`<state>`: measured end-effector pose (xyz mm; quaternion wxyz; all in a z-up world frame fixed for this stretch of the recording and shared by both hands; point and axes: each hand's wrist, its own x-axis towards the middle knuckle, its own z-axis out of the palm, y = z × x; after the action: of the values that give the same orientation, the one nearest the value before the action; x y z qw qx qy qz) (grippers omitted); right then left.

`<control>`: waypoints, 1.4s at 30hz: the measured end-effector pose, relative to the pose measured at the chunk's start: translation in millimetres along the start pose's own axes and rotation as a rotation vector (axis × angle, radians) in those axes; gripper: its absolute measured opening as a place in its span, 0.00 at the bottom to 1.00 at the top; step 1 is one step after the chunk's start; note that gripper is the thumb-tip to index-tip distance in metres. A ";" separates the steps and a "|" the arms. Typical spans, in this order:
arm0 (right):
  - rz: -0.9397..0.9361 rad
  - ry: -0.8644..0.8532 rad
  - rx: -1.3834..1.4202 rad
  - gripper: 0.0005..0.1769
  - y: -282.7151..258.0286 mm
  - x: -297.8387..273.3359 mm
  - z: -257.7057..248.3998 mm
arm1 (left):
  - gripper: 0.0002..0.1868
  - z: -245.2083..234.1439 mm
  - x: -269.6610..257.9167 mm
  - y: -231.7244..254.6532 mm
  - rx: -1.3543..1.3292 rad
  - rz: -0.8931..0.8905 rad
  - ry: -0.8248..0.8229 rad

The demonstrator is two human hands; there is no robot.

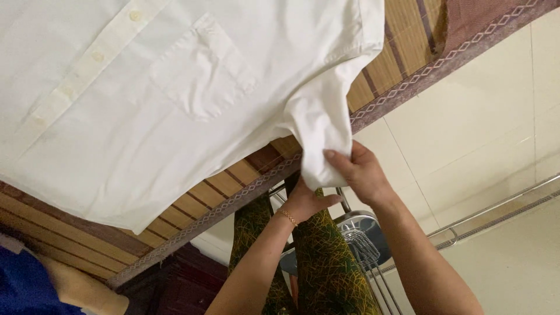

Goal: Folding a white long-sleeved button-down shirt.

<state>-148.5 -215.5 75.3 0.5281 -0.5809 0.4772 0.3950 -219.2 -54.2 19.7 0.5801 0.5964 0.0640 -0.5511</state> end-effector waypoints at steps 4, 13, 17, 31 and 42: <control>-0.073 -0.160 0.258 0.24 2.5 13.1 -2.6 | 0.43 -12.0 -22.5 15.3 -0.107 -0.277 -0.087; -0.495 0.097 0.220 0.21 -27.7 68.2 -38.3 | 0.42 -46.9 -124.0 22.0 -0.581 -0.574 -0.125; -0.829 0.281 -0.445 0.30 -48.5 79.3 -37.9 | 0.37 -81.1 -157.1 -1.0 -0.940 -0.286 -0.033; -1.016 0.487 -0.499 0.08 -58.0 116.7 -56.0 | 0.15 -154.2 -157.8 47.2 -0.041 -0.227 0.719; -0.946 0.579 -0.689 0.08 -68.2 107.1 -41.4 | 0.31 -103.5 -189.5 5.2 -1.379 -0.485 0.489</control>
<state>-59.2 -272.1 -6.3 0.2786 -0.9471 0.1390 0.0780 -227.9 129.7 132.5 0.6529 0.1741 0.6483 -0.3508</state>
